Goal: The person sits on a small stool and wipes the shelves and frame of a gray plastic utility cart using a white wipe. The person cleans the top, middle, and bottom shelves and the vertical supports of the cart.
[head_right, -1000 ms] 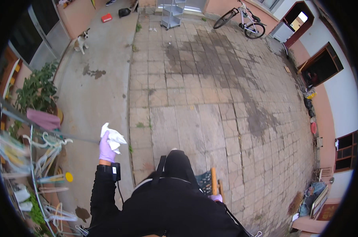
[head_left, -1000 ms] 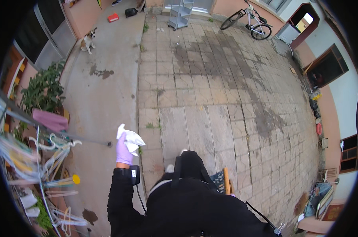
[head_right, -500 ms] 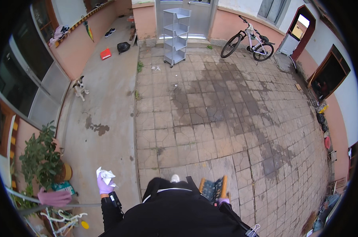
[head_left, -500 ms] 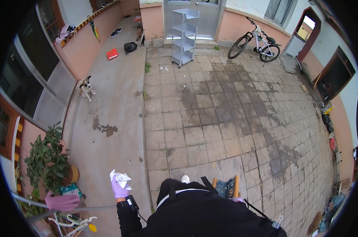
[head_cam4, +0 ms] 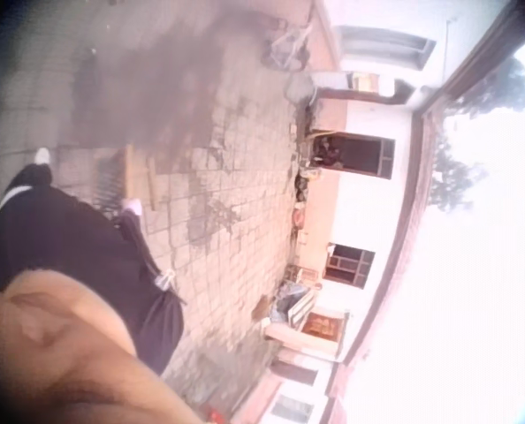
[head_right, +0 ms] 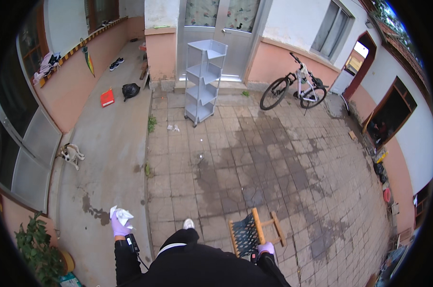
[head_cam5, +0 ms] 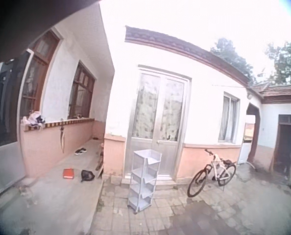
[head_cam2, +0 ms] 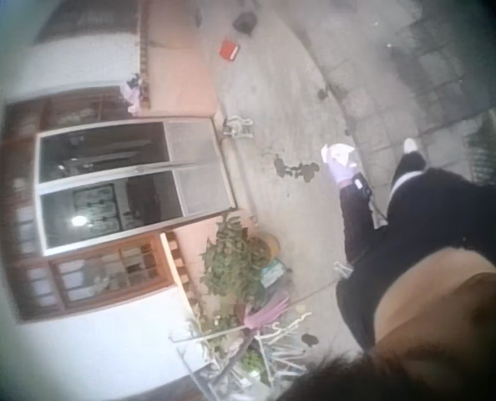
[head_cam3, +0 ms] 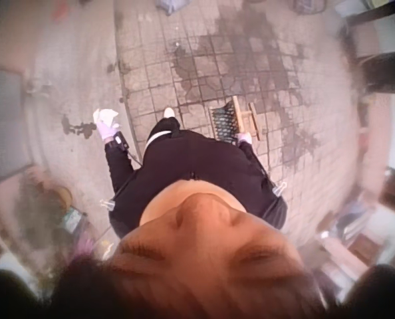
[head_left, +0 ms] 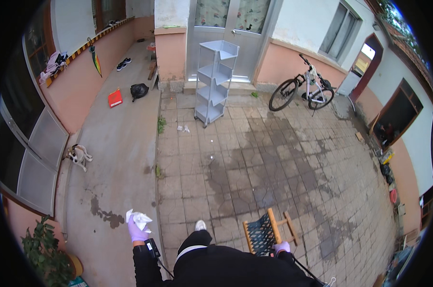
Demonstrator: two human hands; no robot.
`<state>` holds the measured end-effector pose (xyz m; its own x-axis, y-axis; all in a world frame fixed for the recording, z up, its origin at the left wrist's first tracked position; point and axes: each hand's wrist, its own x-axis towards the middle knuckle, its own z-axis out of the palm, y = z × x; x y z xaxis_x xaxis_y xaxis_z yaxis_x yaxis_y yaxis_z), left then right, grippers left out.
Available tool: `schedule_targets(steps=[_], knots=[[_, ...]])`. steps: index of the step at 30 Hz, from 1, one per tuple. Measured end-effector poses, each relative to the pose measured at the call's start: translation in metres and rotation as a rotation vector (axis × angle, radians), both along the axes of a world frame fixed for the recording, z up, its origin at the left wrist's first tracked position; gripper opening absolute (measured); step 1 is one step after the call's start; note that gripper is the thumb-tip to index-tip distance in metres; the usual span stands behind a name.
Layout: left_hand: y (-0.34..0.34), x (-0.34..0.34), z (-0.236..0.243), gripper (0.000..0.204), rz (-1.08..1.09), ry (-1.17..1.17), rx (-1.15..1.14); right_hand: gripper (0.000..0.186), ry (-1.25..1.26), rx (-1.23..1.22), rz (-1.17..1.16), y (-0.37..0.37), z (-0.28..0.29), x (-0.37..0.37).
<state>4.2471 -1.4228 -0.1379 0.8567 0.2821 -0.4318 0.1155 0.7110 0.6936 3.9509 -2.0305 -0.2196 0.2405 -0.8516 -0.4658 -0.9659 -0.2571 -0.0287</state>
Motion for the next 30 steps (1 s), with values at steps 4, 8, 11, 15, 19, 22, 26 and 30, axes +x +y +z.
schedule_targets(steps=[4, 8, 11, 15, 19, 22, 26, 30], knots=[[-0.078, 0.17, 0.035, 0.02, -0.215, -0.053, -0.133, 0.058, 0.028, 0.117, -0.071, -0.017, 0.006, 0.095], [-0.148, 0.307, 0.066, 0.02, -0.309, -0.02, -0.08, 0.052, 0.133, 0.228, -0.215, -0.017, -0.008, 0.164], [-0.182, 0.4, 0.067, 0.027, -0.359, -0.102, -0.018, 0.052, 0.303, 0.355, -0.021, -0.028, -0.034, 0.23], [-0.207, 0.504, 0.049, 0.028, -0.386, -0.066, -0.002, 0.052, 0.332, 0.437, 0.062, -0.061, -0.068, 0.339], [-0.232, 0.597, 0.049, 0.035, -0.271, -0.001, 0.028, 0.051, 0.319, 0.511, 0.464, -0.105, -0.079, 0.445], [-0.251, 0.67, 0.072, 0.039, -0.323, -0.001, 0.068, 0.052, 0.25, 0.465, 0.706, -0.132, -0.076, 0.525], [-0.279, 0.756, 0.09, 0.036, -0.356, -0.003, 0.04, 0.053, 0.01, 0.301, -0.3, -0.159, -0.078, 0.646], [-0.285, 0.84, 0.071, 0.028, -0.442, 0.095, 0.044, 0.041, -0.226, 0.139, -0.226, -0.186, -0.073, 0.758]])
